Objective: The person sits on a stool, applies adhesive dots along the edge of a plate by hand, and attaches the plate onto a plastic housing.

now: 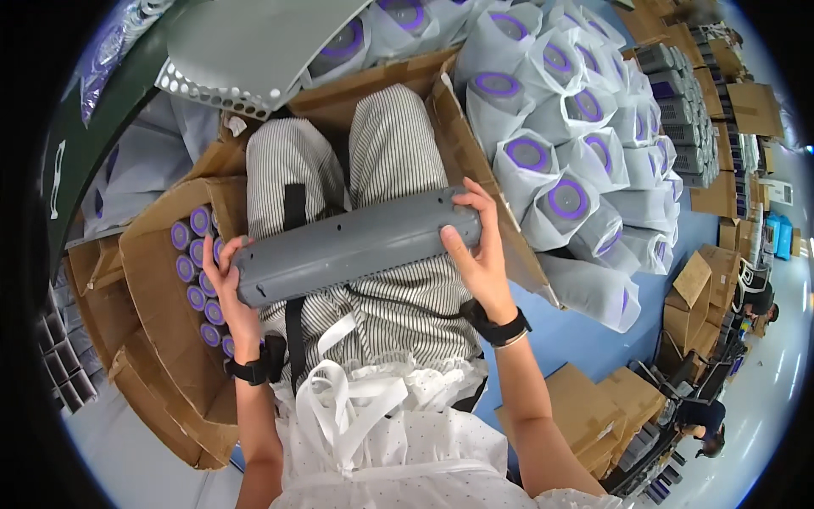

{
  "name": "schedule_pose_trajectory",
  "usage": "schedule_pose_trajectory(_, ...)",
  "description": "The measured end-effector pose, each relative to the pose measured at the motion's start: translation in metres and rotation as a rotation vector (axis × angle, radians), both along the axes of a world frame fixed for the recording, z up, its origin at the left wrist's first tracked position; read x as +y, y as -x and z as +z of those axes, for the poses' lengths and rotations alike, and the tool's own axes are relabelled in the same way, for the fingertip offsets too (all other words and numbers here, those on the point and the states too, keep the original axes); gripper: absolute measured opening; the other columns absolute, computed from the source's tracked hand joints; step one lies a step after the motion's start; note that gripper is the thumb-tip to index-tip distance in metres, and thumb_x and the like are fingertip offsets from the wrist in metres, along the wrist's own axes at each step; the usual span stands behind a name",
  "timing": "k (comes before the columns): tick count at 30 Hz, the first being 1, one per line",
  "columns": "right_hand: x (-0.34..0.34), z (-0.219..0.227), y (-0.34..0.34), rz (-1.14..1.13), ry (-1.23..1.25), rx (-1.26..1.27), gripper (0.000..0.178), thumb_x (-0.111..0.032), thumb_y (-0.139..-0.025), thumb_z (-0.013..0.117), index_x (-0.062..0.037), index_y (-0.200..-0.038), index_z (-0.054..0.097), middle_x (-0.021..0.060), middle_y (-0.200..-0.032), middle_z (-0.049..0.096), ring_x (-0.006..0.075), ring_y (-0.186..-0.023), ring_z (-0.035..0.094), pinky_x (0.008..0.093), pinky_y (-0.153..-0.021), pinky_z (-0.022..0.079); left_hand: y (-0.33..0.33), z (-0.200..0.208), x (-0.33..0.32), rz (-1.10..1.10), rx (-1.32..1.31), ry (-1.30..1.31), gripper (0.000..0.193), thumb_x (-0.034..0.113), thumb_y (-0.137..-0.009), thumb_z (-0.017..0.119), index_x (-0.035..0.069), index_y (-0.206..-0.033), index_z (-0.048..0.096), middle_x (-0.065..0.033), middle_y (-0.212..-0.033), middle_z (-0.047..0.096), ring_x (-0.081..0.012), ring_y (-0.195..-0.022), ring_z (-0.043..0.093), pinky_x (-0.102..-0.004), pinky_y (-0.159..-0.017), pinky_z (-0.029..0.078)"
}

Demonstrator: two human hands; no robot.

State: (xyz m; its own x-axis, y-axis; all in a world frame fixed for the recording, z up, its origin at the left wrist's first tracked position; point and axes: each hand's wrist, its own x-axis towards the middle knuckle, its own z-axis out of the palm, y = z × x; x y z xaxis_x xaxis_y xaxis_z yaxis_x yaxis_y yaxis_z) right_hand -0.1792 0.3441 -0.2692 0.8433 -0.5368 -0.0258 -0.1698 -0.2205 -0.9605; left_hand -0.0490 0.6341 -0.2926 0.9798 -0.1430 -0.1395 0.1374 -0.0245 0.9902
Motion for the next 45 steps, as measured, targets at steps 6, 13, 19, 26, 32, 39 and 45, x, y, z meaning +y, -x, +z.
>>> schedule_pose_trajectory(6,-0.009,0.033,-0.028,0.013,-0.028,-0.053,0.037,-0.009,-0.082,0.065,-0.0042,-0.117,0.053,0.0167,-0.137,0.046,0.0248,-0.125,0.044,0.036,-0.105,0.031,-0.018,0.033,-0.013,0.097,-0.096,0.158,0.068,0.023,-0.081,0.046,0.0,-0.142,0.027,-0.0128,-0.108,0.054,-0.024,-0.104,0.052,-0.0353,-0.1,0.032)
schedule_pose_trajectory(13,-0.025,0.14,-0.117,-0.079,-0.075,-0.518,0.043,-0.016,-0.085,0.06,-0.003,-0.125,0.051,0.0095,-0.125,0.051,0.0173,-0.115,0.047,0.0306,-0.1,0.035,-0.11,0.148,-0.047,0.114,-0.603,0.302,0.076,0.031,-0.079,0.05,-0.001,-0.143,0.024,-0.0142,-0.11,0.053,-0.0283,-0.107,0.052,-0.0397,-0.099,0.036)
schedule_pose_trajectory(19,-0.06,0.159,-0.236,0.073,-0.047,-0.66,0.042,-0.015,-0.082,0.063,-0.001,-0.121,0.053,0.0068,-0.116,0.055,0.0156,-0.104,0.051,0.0273,-0.093,0.039,-0.214,0.16,-0.061,0.146,-0.845,0.267,0.069,0.025,-0.078,0.045,-0.001,-0.14,0.032,-0.0132,-0.109,0.054,-0.0271,-0.107,0.053,-0.0401,-0.101,0.034)
schedule_pose_trajectory(26,-0.068,0.135,-0.305,0.051,0.095,-0.611,0.028,-0.017,-0.086,0.058,-0.0033,-0.11,0.06,0.0043,-0.103,0.059,0.0126,-0.096,0.052,0.0253,-0.09,0.038,-0.26,0.14,-0.06,0.19,-0.809,0.215,0.063,0.02,-0.08,0.042,-0.001,-0.14,0.033,-0.0137,-0.113,0.054,-0.0257,-0.11,0.052,-0.0391,-0.103,0.031)
schedule_pose_trajectory(32,-0.07,0.125,-0.31,0.002,0.099,-0.621,0.026,-0.019,-0.089,0.055,-0.0025,-0.107,0.062,0.0049,-0.105,0.06,0.013,-0.099,0.051,0.024,-0.092,0.035,-0.265,0.132,-0.057,0.101,-0.794,0.254,0.068,0.028,-0.08,0.042,-0.001,-0.14,0.032,-0.0161,-0.119,0.052,-0.0295,-0.114,0.051,-0.0402,-0.104,0.033)
schedule_pose_trajectory(39,-0.066,0.126,-0.305,0.02,0.013,-0.606,0.029,-0.019,-0.089,0.053,-0.0022,-0.111,0.06,0.0057,-0.109,0.059,0.0132,-0.1,0.05,0.024,-0.093,0.034,-0.259,0.132,-0.055,0.114,-0.736,0.186,0.072,0.032,-0.077,0.046,-0.001,-0.14,0.033,-0.016,-0.122,0.05,-0.0286,-0.115,0.051,-0.039,-0.104,0.033)
schedule_pose_trajectory(45,-0.068,0.126,-0.304,0.018,0.017,-0.619,0.027,-0.017,-0.088,0.053,-0.002,-0.109,0.06,0.006,-0.11,0.059,0.014,-0.101,0.051,0.025,-0.093,0.035,-0.25,0.141,-0.056,0.11,-0.703,0.167,0.072,0.032,-0.076,0.046,0.0,-0.14,0.034,-0.014,-0.12,0.05,-0.026,-0.115,0.048,-0.0381,-0.104,0.031)
